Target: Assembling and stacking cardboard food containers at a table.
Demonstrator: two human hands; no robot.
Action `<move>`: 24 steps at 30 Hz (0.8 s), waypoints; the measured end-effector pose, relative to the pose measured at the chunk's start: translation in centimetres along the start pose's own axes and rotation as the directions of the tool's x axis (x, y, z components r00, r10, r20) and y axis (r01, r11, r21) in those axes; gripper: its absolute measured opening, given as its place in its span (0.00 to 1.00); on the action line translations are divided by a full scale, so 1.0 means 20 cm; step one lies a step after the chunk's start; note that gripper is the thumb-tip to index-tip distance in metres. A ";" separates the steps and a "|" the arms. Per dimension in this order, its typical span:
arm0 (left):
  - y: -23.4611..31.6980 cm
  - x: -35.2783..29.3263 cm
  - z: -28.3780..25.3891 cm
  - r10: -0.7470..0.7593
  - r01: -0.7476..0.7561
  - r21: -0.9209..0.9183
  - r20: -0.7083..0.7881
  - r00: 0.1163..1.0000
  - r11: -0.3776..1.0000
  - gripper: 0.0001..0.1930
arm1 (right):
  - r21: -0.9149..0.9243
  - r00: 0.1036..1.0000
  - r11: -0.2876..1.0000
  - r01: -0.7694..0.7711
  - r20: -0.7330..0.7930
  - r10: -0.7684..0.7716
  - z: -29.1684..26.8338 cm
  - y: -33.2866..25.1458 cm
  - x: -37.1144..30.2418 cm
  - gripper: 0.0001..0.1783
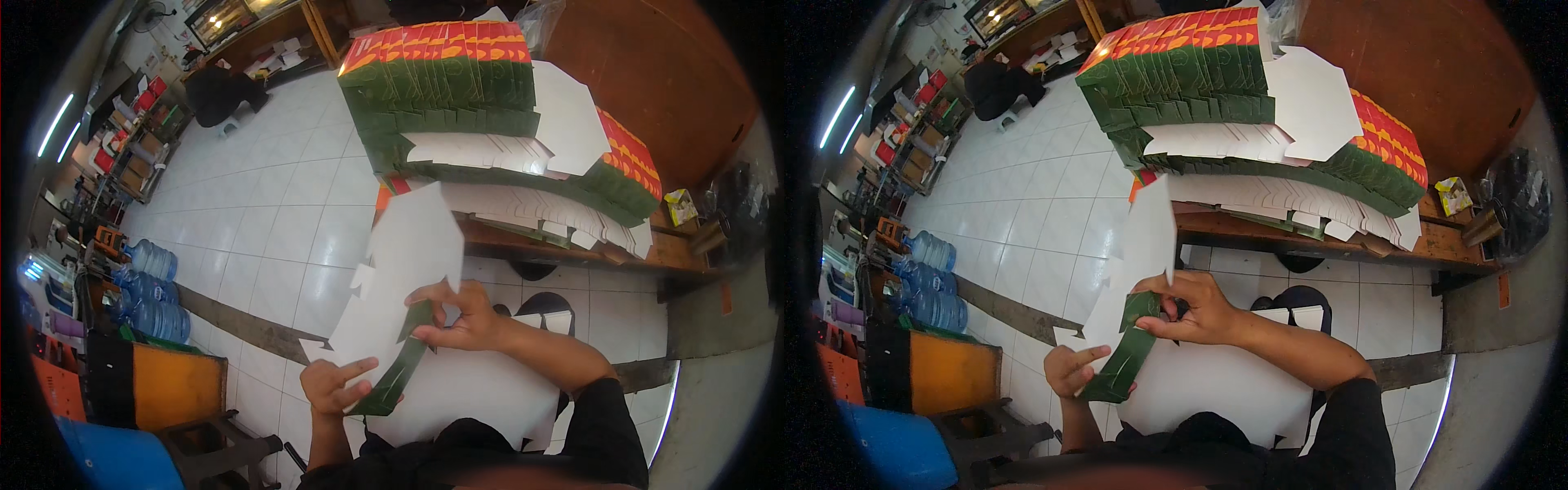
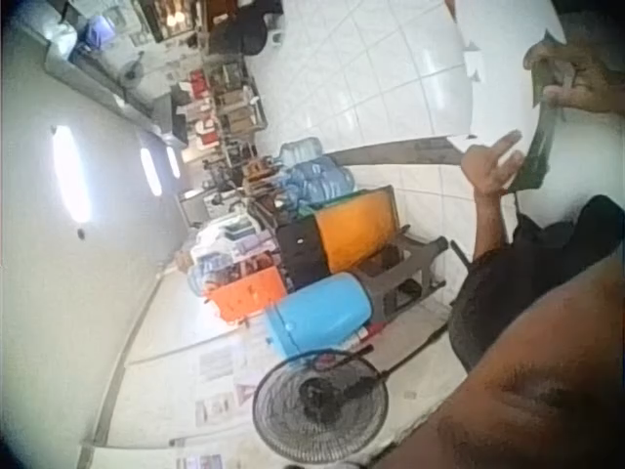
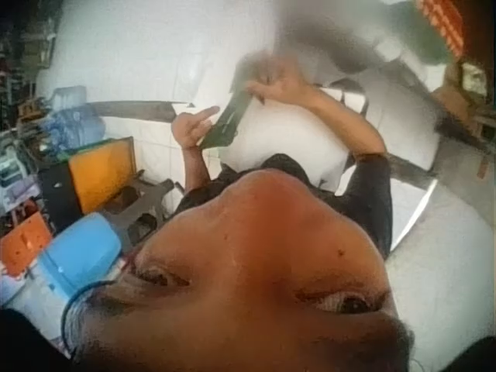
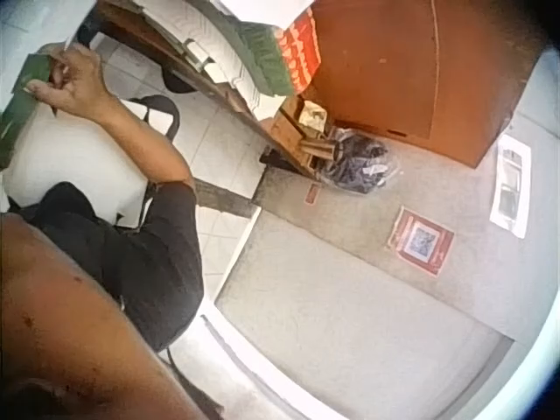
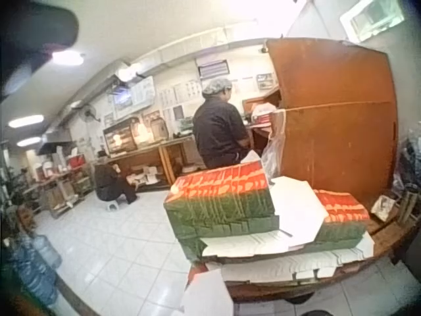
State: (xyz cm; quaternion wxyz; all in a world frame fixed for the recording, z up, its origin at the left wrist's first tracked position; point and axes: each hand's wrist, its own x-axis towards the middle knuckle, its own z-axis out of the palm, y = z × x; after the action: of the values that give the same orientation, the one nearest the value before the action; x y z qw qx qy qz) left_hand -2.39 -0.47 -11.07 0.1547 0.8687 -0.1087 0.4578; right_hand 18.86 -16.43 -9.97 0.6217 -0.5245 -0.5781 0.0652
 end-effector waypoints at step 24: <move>-0.05 0.10 -0.14 -0.127 0.197 -0.268 0.257 0.958 0.943 0.36 | 0.029 0.895 0.997 -0.071 0.443 0.051 0.06 -0.03 0.13 0.24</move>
State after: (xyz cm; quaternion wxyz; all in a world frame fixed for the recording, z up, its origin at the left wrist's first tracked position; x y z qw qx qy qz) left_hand -3.04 1.36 -8.18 0.3042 0.8906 -0.1201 0.3160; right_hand 18.43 -14.20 -8.09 0.4837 -0.4999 -0.6855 0.2148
